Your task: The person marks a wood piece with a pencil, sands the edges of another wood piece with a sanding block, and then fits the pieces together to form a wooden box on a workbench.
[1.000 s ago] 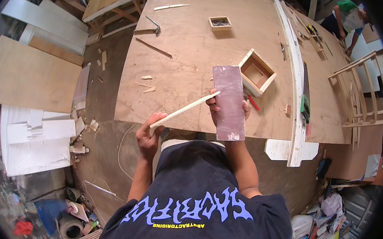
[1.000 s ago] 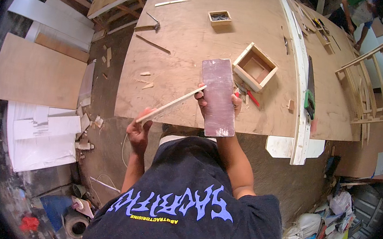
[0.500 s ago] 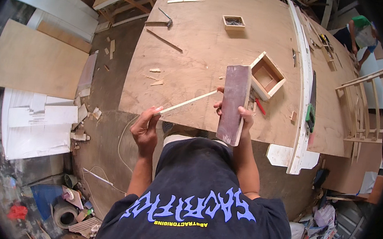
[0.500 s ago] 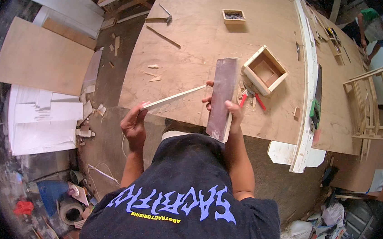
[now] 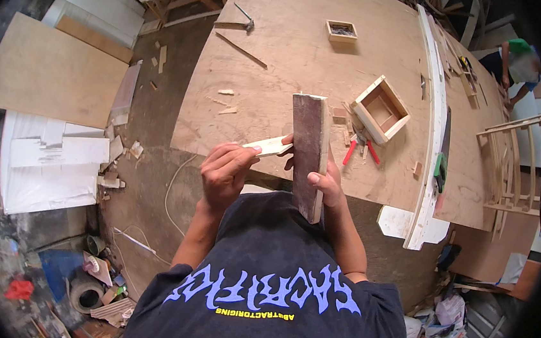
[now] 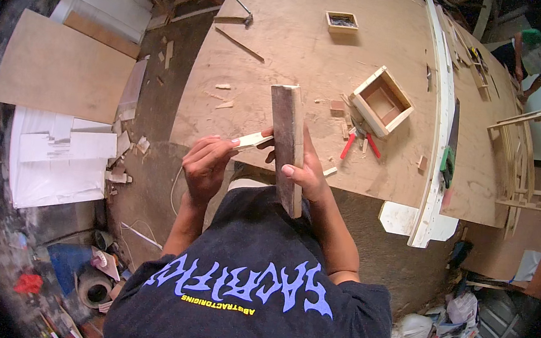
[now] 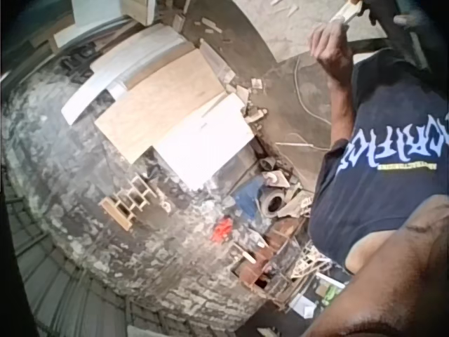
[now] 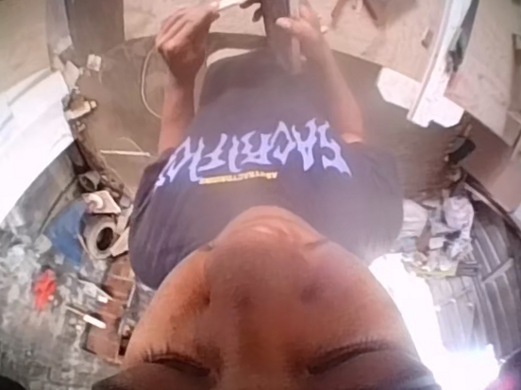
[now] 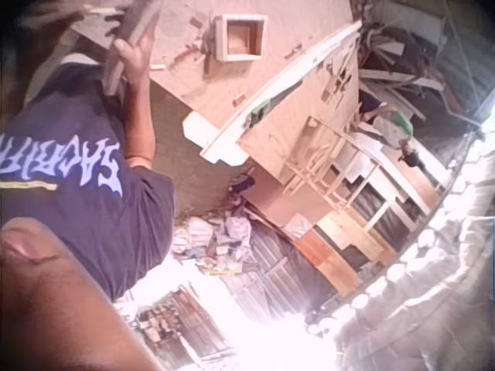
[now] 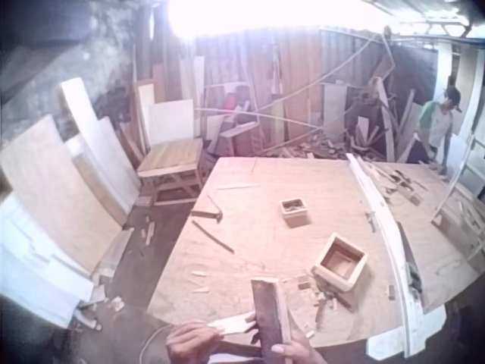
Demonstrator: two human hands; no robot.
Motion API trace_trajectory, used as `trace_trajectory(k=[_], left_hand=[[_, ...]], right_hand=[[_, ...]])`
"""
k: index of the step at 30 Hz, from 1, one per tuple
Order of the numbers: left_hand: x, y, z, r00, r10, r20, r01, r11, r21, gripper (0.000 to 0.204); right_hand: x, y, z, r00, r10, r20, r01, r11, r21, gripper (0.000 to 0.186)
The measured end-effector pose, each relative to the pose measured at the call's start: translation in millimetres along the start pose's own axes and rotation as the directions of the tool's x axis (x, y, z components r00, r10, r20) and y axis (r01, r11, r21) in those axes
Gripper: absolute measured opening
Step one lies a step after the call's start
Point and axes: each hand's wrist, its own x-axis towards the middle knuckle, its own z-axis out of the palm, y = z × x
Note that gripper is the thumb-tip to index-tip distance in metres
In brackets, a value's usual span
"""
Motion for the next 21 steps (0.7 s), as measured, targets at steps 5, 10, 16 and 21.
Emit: trace_trajectory(k=[5, 10, 16, 21], left_hand=[[-3, -11, -19, 0.992, -0.086, 0.092, 0.083, 0.996, 0.039, 0.028], [-16, -61, -52, 0.953, -0.235, 0.192, 0.215, 0.969, 0.120, 0.032], [-36, -111, -56, 0.923, -0.382, 0.046, 0.357, 0.808, -0.468, 0.024], [-16, -109, -55, 0.909, -0.417, -0.020, 0.357, 0.801, -0.481, 0.024]], right_hand=[[7, 11, 8, 0.998, -0.003, -0.061, 0.008, 0.997, 0.082, 0.094], [25, 25, 5, 0.985, -0.064, -0.162, 0.093, 0.979, 0.182, 0.090], [46, 35, 10, 0.976, -0.075, -0.207, 0.138, 0.940, 0.310, 0.098], [66, 41, 35, 0.912, -0.035, -0.408, 0.044, 0.999, 0.014, 0.085]])
